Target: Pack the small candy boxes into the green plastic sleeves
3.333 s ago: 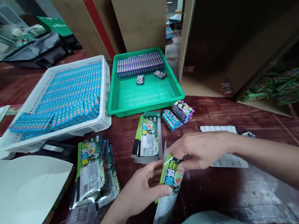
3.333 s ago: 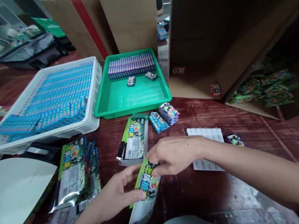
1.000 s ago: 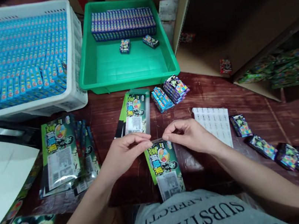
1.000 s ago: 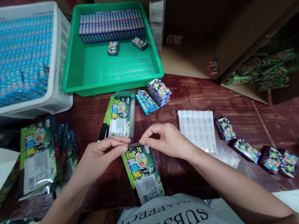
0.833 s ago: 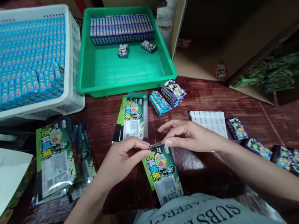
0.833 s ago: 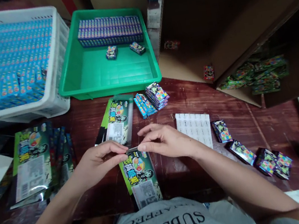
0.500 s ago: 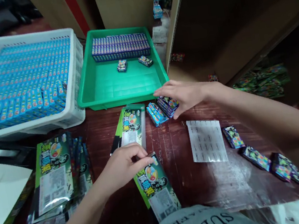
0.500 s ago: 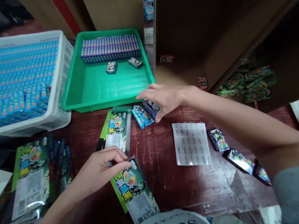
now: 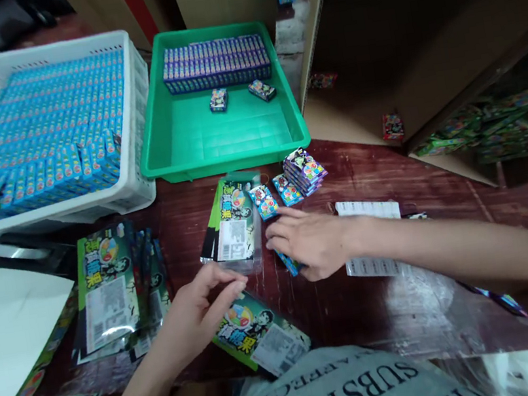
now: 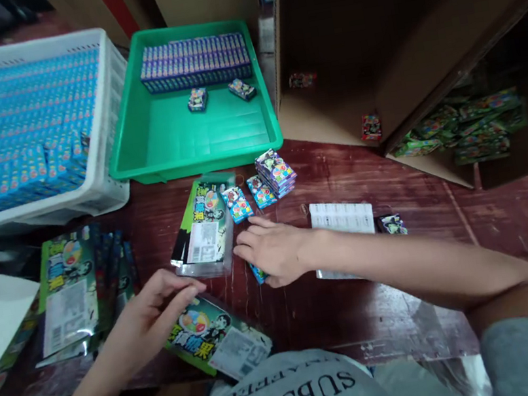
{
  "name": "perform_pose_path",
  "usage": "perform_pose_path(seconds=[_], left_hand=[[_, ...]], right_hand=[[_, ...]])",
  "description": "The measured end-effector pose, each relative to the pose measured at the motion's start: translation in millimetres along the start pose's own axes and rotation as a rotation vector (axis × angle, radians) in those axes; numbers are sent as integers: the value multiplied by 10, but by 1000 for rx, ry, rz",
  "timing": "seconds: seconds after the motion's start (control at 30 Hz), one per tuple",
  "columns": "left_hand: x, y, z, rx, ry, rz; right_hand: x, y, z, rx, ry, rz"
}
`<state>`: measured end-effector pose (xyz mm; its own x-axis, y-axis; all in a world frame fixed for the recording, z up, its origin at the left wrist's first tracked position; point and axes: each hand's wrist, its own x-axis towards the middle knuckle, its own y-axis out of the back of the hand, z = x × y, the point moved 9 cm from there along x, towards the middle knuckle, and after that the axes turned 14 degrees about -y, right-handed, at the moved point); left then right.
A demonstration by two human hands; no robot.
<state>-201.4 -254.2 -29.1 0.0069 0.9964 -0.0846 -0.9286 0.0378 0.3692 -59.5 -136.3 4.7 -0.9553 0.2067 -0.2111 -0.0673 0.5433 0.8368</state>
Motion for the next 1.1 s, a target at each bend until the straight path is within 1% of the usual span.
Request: perform_pose_path(seconds=[0.07,0.1,0.17,0.23,0.3,0.37,0.4,0.43,0.47,0.57,0.67,0.73,0.8,0.9,1.0,1.1], left_hand=[[-216,198,-122,22,102,173],[-332,323,-156,63,160,285],[-574,563,-138,190,280,509],[-764,686,-46,302,387,656],[-859,677,42,326,442,736],[-877,582,81,297,452,773],[-869,519,81,267,443,786],[-852,452,67,223,430,795],[-834,387,44,169,417,803],[-795,251,-32,-20,404,848],[-774,204,-57,-179,430,896],[-748,188,-36,-236,445,899],[-719,157,-18,-270,450,886],[-686,59,-45,-336,456,860],[-660,-32,-98,-358,454,838],[-642,-52,-146,-367,449,862]], right_hand=[[-200,-268,26,75,-56,17],[-298,-357,74,109,-94,47],[-501,-448,186,162,-170,119],[-715,-421,258,209,-239,206],[-941,-279,284,276,-318,350],[-1163,-100,248,324,-384,525],[-1250,-34,205,326,-404,591],[-1312,7,149,314,-411,630],[-1346,22,87,291,-406,640],[-1375,-23,-40,229,-365,585],[-1422,-74,-36,214,-354,528],[-1457,-89,-22,231,-343,488],[-1462,-108,-66,254,-277,424],[-1431,-141,-150,273,-165,343],[-1369,-164,-144,286,-139,361],[-1304,-162,-52,352,-212,469]])
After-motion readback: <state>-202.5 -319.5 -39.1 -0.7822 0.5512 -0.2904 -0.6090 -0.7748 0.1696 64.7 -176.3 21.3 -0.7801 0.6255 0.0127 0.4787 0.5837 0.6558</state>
